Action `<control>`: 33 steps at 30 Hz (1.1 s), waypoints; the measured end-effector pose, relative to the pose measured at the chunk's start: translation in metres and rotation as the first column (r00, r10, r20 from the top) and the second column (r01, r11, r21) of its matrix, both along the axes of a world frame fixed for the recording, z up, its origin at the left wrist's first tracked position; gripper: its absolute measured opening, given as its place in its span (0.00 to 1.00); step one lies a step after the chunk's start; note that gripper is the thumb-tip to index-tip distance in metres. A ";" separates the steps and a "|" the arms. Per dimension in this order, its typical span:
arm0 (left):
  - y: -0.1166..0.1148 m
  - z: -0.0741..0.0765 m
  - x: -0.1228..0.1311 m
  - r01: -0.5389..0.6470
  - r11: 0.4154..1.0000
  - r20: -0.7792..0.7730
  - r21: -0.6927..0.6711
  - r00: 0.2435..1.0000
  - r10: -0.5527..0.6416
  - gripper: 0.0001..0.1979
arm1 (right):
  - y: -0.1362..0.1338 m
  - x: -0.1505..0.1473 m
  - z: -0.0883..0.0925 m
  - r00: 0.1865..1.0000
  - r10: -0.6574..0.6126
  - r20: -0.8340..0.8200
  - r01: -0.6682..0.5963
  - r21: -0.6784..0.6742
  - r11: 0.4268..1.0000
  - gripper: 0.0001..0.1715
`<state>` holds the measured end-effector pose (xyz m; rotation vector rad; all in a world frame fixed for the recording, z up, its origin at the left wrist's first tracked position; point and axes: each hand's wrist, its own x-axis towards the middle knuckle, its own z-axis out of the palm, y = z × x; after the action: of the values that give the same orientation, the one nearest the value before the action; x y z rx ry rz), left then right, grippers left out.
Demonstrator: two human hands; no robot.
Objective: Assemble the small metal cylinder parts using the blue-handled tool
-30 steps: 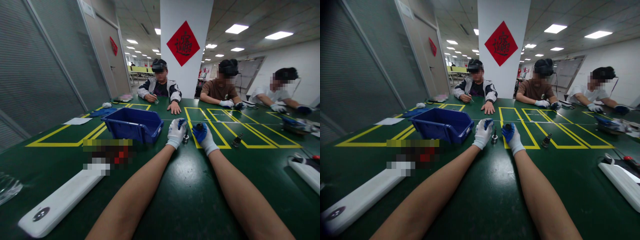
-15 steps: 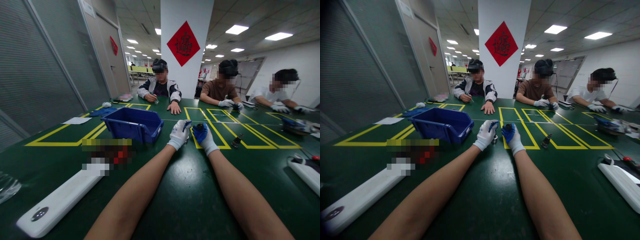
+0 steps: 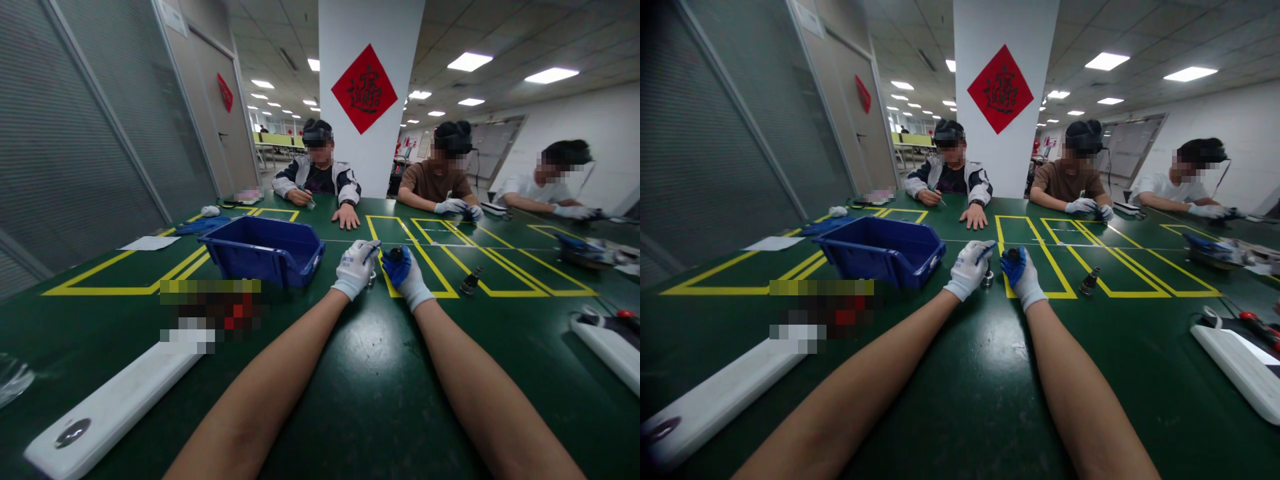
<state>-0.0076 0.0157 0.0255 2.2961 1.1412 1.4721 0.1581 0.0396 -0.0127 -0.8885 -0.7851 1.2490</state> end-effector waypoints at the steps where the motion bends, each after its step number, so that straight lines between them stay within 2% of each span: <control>1: 0.000 -0.001 0.001 0.009 1.000 -0.025 -0.016 1.000 -0.009 0.16 | -0.001 -0.001 0.001 1.000 -0.005 0.001 0.005 0.006 1.000 0.22; 5: 0.002 -0.003 0.003 0.034 0.999 -0.058 -0.027 0.998 -0.036 0.16 | -0.003 -0.002 0.002 0.992 -0.011 0.129 0.001 0.076 0.997 0.25; 7: 0.003 -0.004 0.002 0.028 0.998 -0.068 -0.061 0.997 -0.032 0.16 | -0.003 -0.002 0.002 0.990 -0.009 0.138 -0.003 0.084 0.997 0.25; 11: 0.007 -0.010 -0.005 0.006 0.984 -0.142 -0.179 0.989 -0.032 0.21 | -0.003 -0.001 0.002 0.999 0.013 -0.053 -0.012 0.022 1.000 0.22; 14: 0.009 -0.017 -0.012 -0.014 0.979 -0.322 -0.202 0.945 -0.053 0.22 | -0.003 -0.002 0.001 0.993 0.022 -0.116 -0.025 -0.022 0.999 0.21; 17: 0.009 -0.021 -0.018 -0.055 0.980 -0.500 -0.189 0.865 -0.048 0.24 | -0.004 -0.005 0.001 0.998 -0.007 -0.058 0.006 -0.010 1.000 0.23; 19: 0.008 -0.022 -0.019 -0.056 0.980 -0.565 -0.189 0.823 -0.062 0.27 | -0.004 -0.008 0.002 0.999 -0.039 -0.013 0.040 0.018 0.999 0.24; 23: 0.006 -0.022 -0.019 -0.082 0.978 -0.603 -0.190 0.796 -0.050 0.27 | -0.010 -0.018 0.009 0.993 -0.098 0.061 0.090 0.115 0.989 0.27; 25: 0.007 -0.022 -0.018 -0.078 0.980 -0.602 -0.181 0.797 -0.047 0.26 | -0.015 -0.024 0.013 0.979 -0.120 0.164 0.090 0.178 0.980 0.27; 27: 0.008 -0.022 -0.016 -0.081 0.981 -0.599 -0.179 0.799 -0.043 0.26 | -0.020 -0.030 0.016 0.927 -0.140 0.347 0.053 0.250 0.967 0.26; 30: 0.012 -0.024 -0.014 -0.112 0.971 -0.587 -0.211 0.809 -0.034 0.26 | -0.026 -0.036 0.017 0.771 -0.203 0.604 -0.018 0.339 0.941 0.24; 33: 0.014 -0.028 -0.014 -0.148 0.966 -0.585 -0.214 0.811 -0.005 0.27 | -0.028 -0.036 0.015 0.668 -0.267 0.694 -0.004 0.362 0.932 0.24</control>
<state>-0.0218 0.0298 -0.0026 2.6051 1.4707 0.5700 0.1223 0.0118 0.0026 -1.1511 -1.5028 0.5456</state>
